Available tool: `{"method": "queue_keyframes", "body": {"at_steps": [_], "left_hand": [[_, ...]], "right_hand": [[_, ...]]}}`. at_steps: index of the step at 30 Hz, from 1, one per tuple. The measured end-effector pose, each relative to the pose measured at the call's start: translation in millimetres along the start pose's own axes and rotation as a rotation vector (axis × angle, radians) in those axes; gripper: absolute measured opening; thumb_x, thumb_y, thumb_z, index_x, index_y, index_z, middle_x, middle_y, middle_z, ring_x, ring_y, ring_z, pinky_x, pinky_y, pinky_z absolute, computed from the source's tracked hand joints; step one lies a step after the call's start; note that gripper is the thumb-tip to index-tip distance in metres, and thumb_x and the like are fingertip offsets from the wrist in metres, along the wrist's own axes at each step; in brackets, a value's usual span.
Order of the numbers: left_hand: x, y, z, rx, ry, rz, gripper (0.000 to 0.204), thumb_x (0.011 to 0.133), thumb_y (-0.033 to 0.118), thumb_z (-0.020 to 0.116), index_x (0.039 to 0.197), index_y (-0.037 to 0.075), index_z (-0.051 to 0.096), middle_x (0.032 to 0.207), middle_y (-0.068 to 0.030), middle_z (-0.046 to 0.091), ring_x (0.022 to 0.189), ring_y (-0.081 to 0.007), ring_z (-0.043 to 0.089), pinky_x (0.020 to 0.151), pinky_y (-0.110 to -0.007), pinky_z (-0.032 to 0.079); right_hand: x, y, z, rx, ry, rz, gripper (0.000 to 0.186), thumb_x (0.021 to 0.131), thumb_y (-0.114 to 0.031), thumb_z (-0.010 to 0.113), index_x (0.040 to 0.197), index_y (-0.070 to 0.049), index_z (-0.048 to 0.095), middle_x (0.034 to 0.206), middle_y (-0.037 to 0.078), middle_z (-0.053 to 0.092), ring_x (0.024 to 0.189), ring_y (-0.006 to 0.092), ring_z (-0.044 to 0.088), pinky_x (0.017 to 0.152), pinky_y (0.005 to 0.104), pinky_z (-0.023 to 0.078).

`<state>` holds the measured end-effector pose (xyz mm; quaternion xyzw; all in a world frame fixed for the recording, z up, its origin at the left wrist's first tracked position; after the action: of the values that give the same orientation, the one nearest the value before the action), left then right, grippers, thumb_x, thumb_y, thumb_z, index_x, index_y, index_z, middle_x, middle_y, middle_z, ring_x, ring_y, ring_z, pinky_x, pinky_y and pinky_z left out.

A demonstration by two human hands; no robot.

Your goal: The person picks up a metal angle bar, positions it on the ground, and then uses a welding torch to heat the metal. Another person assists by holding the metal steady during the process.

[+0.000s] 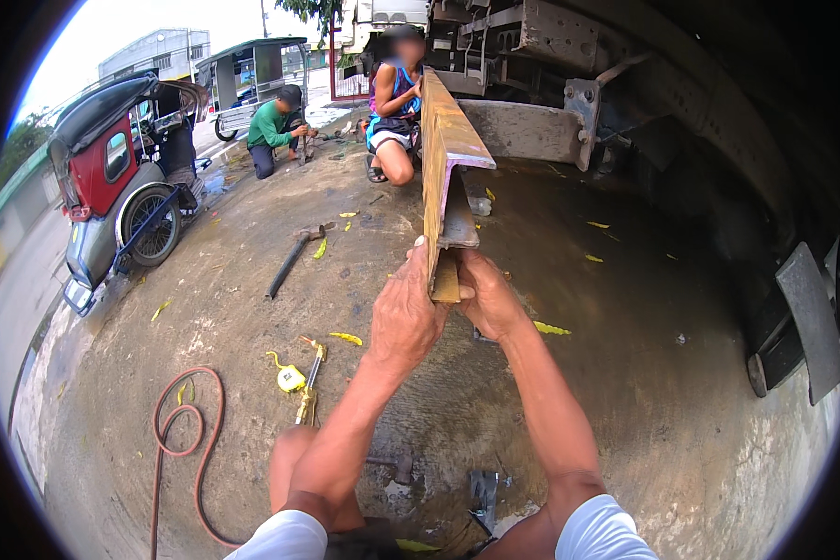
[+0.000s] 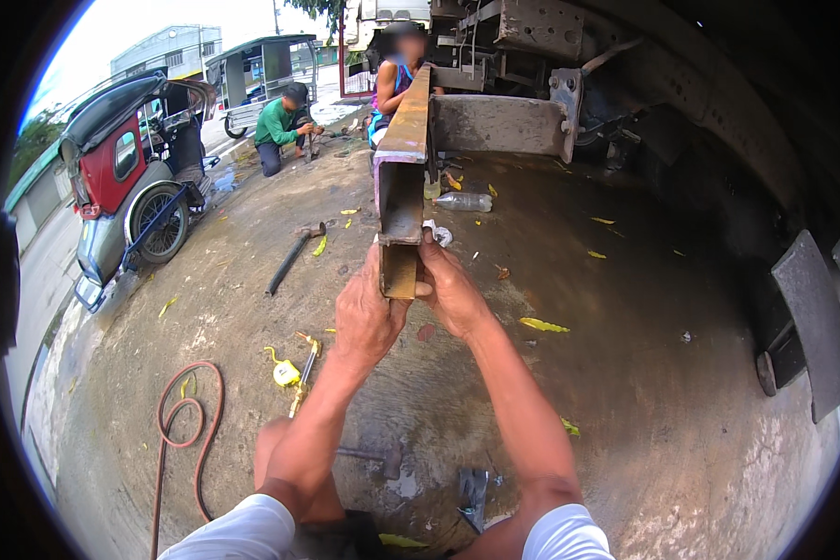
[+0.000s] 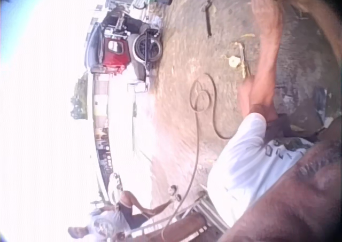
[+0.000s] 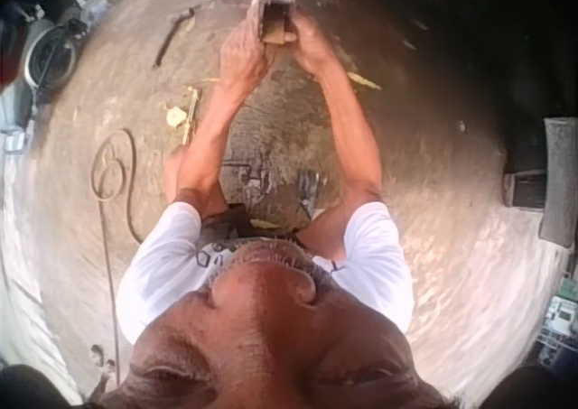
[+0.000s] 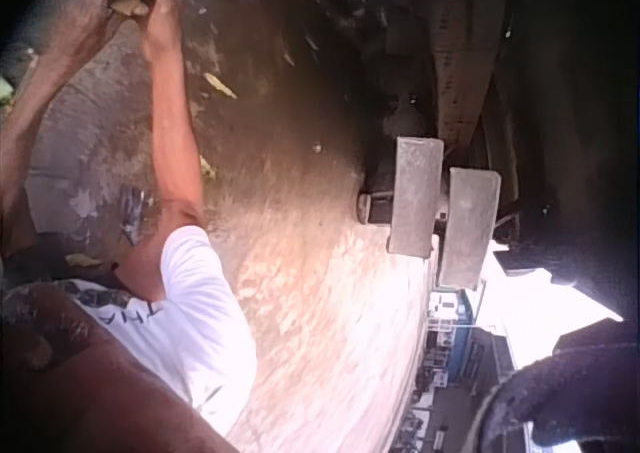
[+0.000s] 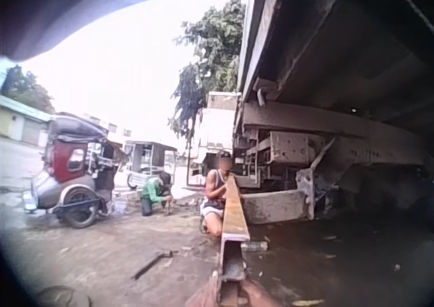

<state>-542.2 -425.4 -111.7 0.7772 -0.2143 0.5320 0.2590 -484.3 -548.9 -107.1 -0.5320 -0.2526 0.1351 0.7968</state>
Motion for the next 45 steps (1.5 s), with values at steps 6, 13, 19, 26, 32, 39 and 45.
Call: {"method": "queue_keyframes", "body": {"at_steps": [6, 13, 19, 26, 32, 39, 45], "left_hand": [[-3.6, -2.3, 4.1, -0.061, -0.061, -0.037, 0.084, 0.076, 0.002, 0.073, 0.148, -0.012, 0.033, 0.133, -0.0316, 0.057, 0.121, -0.0419, 0.061, 0.103, -0.047, 0.05], [-2.2, 4.3, 4.2, -0.145, -0.074, -0.069, 0.078, 0.081, 0.005, 0.069, 0.146, -0.014, 0.032, 0.14, -0.0342, 0.051, 0.13, -0.0422, 0.055, 0.108, -0.046, 0.047], [-0.8, 8.5, 3.4, -0.164, -0.009, -0.041, 0.071, 0.085, 0.004, 0.064, 0.145, -0.015, 0.033, 0.14, -0.035, 0.051, 0.131, -0.0436, 0.054, 0.109, -0.047, 0.048], [-1.7, 12.8, 6.0, -0.216, 0.023, -0.091, 0.074, 0.085, 0.006, 0.066, 0.147, -0.015, 0.031, 0.14, -0.0374, 0.048, 0.132, -0.0464, 0.052, 0.11, -0.048, 0.045], [-1.8, 23.8, 7.6, -0.288, 0.102, -0.212, 0.078, 0.087, 0.016, 0.072, 0.147, -0.013, 0.032, 0.143, -0.0353, 0.046, 0.136, -0.047, 0.048, 0.112, -0.051, 0.04], [-2.0, 28.1, 8.1, -0.311, 0.15, -0.223, 0.075, 0.089, 0.019, 0.069, 0.146, -0.013, 0.033, 0.144, -0.0363, 0.044, 0.138, -0.0482, 0.043, 0.114, -0.053, 0.036], [-3.2, 27.8, 9.7, -0.339, 0.165, -0.215, 0.077, 0.088, 0.019, 0.07, 0.147, -0.013, 0.033, 0.145, -0.0364, 0.043, 0.138, -0.0481, 0.043, 0.114, -0.053, 0.036]], "right_hand": [[1.6, 14.6, -10.3, 0.066, 0.02, 0.02, 0.05, 0.106, -0.044, 0.052, 0.136, -0.005, 0.054, 0.123, 0.004, 0.064, 0.104, 0.012, 0.063, 0.096, 0.0309, 0.051], [-2.2, 5.2, 6.6, 0.09, -0.002, 0.001, 0.047, 0.108, -0.035, 0.043, 0.139, 0.0, 0.051, 0.136, 0.022, 0.06, 0.121, 0.0258, 0.062, 0.107, 0.0384, 0.048], [-1.7, 6.5, 2.2, 0.055, 0.001, -0.044, 0.043, 0.105, -0.025, 0.039, 0.133, 0.004, 0.054, 0.134, 0.022, 0.062, 0.12, 0.0272, 0.062, 0.107, 0.0393, 0.048], [-2.8, 8.1, -6.5, 0.096, 0.06, -0.017, 0.044, 0.106, -0.026, 0.038, 0.135, 0.004, 0.053, 0.137, 0.023, 0.06, 0.121, 0.0274, 0.062, 0.106, 0.0396, 0.049], [-5.8, 4.5, -2.9, 0.112, 0.056, -0.004, 0.047, 0.107, -0.029, 0.035, 0.138, 0.004, 0.049, 0.138, 0.026, 0.058, 0.123, 0.0302, 0.061, 0.107, 0.0403, 0.049], [-9.3, -3.6, 9.4, -0.032, 0.026, -0.074, 0.049, 0.107, -0.032, 0.034, 0.141, 0.003, 0.046, 0.139, 0.026, 0.057, 0.122, 0.0309, 0.061, 0.106, 0.0419, 0.049], [-9.5, 0.2, 4.8, -0.008, 0.034, -0.072, 0.051, 0.108, -0.033, 0.035, 0.144, 0.001, 0.044, 0.139, 0.028, 0.056, 0.124, 0.0315, 0.059, 0.106, 0.0418, 0.049]]}}
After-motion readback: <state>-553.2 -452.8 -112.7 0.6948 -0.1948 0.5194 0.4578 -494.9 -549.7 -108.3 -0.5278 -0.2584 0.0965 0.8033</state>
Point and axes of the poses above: each hand's wrist, its own x-axis towards the middle knuckle, its own z-axis out of the palm, y = z × x, the point moved 4 cm from there along x, towards the middle knuckle
